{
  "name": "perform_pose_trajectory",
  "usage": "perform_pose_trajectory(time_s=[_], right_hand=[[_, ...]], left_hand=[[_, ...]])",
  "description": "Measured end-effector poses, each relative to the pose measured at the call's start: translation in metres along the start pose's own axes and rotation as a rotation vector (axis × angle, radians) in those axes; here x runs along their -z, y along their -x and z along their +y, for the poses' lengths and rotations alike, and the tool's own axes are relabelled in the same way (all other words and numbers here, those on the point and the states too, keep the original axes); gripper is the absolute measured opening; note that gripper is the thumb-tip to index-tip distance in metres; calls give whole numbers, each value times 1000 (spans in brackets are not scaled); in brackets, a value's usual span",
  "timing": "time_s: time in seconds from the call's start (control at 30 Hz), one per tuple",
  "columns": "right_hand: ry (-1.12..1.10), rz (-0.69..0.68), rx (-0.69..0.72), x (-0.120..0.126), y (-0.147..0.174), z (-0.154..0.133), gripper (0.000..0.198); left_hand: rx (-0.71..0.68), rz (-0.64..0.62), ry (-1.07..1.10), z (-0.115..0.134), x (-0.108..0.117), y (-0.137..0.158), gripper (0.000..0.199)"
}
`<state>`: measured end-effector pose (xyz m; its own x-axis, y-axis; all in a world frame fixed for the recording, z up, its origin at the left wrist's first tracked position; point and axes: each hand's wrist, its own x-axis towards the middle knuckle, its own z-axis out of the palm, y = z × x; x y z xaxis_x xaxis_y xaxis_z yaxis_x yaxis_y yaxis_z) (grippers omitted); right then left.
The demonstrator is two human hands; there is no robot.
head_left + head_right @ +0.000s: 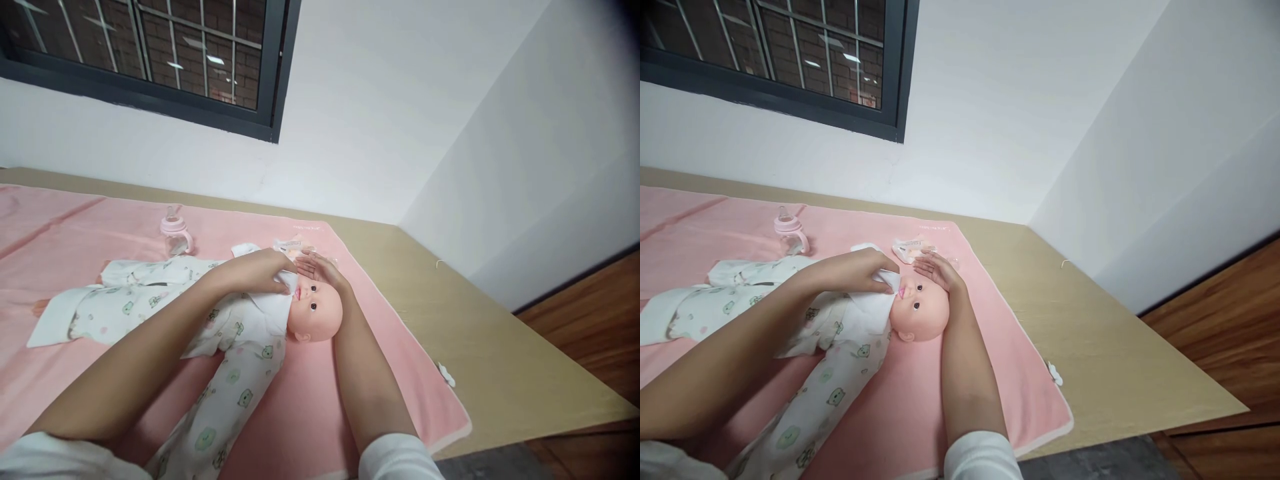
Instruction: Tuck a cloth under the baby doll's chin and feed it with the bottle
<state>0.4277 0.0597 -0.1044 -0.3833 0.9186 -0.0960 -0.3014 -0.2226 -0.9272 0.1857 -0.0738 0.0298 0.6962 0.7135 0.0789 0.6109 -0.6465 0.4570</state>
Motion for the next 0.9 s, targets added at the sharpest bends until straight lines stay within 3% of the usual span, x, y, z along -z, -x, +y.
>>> perform_pose_trajectory(time_s=[0.1,0.37,0.67,0.9], right_hand=[[4,3,6,-1,1,0,27],[12,20,-1,-4,2,-2,22],[-4,17,-1,-4,1,-2,23],[-5,10,-4,-3,1,-1,22]], left_hand=[[-10,19,12,-4,-1,-2,8],[-25,69,32,-5,-7,-6,38],[-4,171,6,-7,-9,-9,28],[-2,215,47,-11,-11,-11,33]])
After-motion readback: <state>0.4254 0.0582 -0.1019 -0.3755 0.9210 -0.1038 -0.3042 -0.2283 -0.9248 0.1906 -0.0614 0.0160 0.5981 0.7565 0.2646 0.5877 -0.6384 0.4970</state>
